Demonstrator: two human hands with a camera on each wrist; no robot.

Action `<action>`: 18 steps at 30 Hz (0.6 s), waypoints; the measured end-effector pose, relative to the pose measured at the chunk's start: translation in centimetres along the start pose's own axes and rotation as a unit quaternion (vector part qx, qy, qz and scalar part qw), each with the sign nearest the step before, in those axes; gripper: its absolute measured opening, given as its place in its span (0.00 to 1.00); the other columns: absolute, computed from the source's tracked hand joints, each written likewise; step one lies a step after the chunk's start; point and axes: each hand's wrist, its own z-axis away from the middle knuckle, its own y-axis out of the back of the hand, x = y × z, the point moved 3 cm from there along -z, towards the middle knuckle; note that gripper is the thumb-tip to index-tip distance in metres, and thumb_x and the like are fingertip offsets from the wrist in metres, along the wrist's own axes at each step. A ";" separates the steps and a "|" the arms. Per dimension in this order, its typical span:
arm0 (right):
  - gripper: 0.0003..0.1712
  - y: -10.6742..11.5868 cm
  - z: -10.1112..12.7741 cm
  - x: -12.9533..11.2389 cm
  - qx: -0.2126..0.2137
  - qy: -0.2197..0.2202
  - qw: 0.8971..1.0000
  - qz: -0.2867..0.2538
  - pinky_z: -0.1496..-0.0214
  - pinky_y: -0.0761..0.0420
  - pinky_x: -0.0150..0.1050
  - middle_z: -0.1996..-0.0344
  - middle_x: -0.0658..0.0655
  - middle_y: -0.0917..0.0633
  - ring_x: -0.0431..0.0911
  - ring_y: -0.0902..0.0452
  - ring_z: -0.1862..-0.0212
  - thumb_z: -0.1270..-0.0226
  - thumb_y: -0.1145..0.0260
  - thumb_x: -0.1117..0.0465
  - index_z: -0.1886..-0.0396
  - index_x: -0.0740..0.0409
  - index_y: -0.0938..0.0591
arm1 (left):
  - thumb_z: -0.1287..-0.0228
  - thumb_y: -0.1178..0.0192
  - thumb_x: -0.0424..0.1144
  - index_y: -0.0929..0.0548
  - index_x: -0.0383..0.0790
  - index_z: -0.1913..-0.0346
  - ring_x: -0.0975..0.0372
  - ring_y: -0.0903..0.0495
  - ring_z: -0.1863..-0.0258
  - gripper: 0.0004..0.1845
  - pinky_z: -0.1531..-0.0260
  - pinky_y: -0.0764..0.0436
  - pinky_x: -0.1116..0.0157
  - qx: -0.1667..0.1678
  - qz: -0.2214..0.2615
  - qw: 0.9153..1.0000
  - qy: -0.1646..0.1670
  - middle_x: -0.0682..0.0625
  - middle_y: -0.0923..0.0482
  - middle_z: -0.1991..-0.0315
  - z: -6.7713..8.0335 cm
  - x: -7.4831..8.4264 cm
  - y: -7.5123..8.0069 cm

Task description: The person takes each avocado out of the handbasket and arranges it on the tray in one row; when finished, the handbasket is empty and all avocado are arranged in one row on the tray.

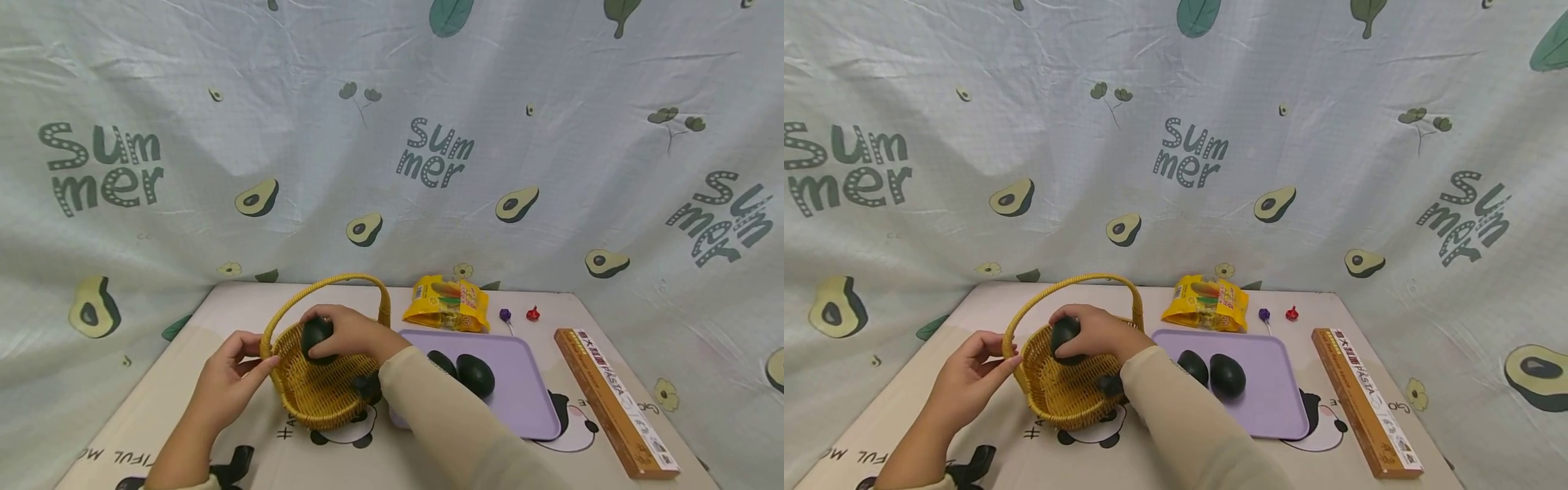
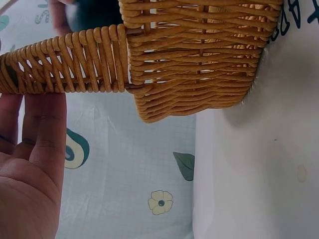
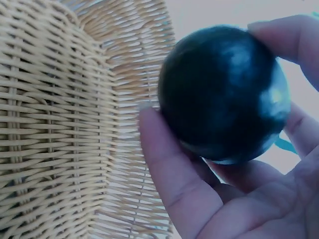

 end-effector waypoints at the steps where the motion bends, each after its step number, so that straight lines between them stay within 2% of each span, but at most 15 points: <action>1: 0.34 0.2 0.3 0.0 -0.001 0.001 1.000 -0.008 0.49 0.17 0.35 0.42 0.46 0.21 0.42 0.23 0.48 0.41 0.21 0.55 0.35 0.40 0.23 | 0.33 0.32 0.31 0.23 0.40 0.48 0.71 0.19 0.55 0.14 0.57 0.15 0.77 0.000 0.000 1.000 -0.001 0.45 0.19 0.52 0.0 0.0 0.0; 4: 0.38 0.6 1.0 -0.1 -0.003 -0.002 1.000 -0.027 0.50 0.16 0.36 0.42 0.49 0.21 0.43 0.22 0.49 0.43 0.21 0.53 0.33 0.38 0.26 | 0.33 0.32 0.31 0.23 0.39 0.48 0.72 0.19 0.55 0.14 0.57 0.15 0.77 0.001 -0.003 1.000 -0.002 0.44 0.19 0.52 0.0 0.1 0.0; 8: 0.41 1.3 1.9 -0.4 0.002 0.003 1.000 -0.025 0.50 0.15 0.36 0.39 0.49 0.22 0.43 0.22 0.47 0.44 0.20 0.51 0.31 0.33 0.27 | 0.32 0.32 0.31 0.23 0.38 0.48 0.73 0.20 0.56 0.14 0.57 0.16 0.78 0.000 -0.004 1.000 -0.002 0.41 0.19 0.52 -0.1 0.2 0.1; 13: 0.43 2.1 3.1 -0.7 0.004 0.025 0.999 -0.023 0.49 0.15 0.35 0.33 0.46 0.24 0.42 0.22 0.44 0.42 0.20 0.51 0.28 0.27 0.29 | 0.32 0.32 0.32 0.24 0.38 0.48 0.73 0.20 0.56 0.14 0.57 0.16 0.78 -0.002 -0.009 1.000 0.003 0.45 0.19 0.53 -0.1 0.1 0.0; 15: 0.43 2.3 3.5 -0.6 0.008 0.027 0.999 -0.039 0.51 0.15 0.35 0.35 0.47 0.24 0.41 0.21 0.47 0.42 0.20 0.51 0.29 0.24 0.30 | 0.33 0.32 0.31 0.24 0.38 0.48 0.74 0.20 0.56 0.15 0.57 0.16 0.78 -0.001 -0.011 1.000 0.006 0.47 0.20 0.53 -0.1 0.1 0.0; 18: 0.40 2.5 4.0 -0.4 0.021 0.036 0.997 -0.064 0.53 0.14 0.35 0.38 0.46 0.23 0.40 0.19 0.50 0.43 0.19 0.51 0.33 0.26 0.28 | 0.33 0.31 0.31 0.24 0.38 0.48 0.74 0.20 0.56 0.15 0.57 0.16 0.79 0.001 -0.012 1.000 0.009 0.48 0.20 0.53 -0.1 0.1 -0.1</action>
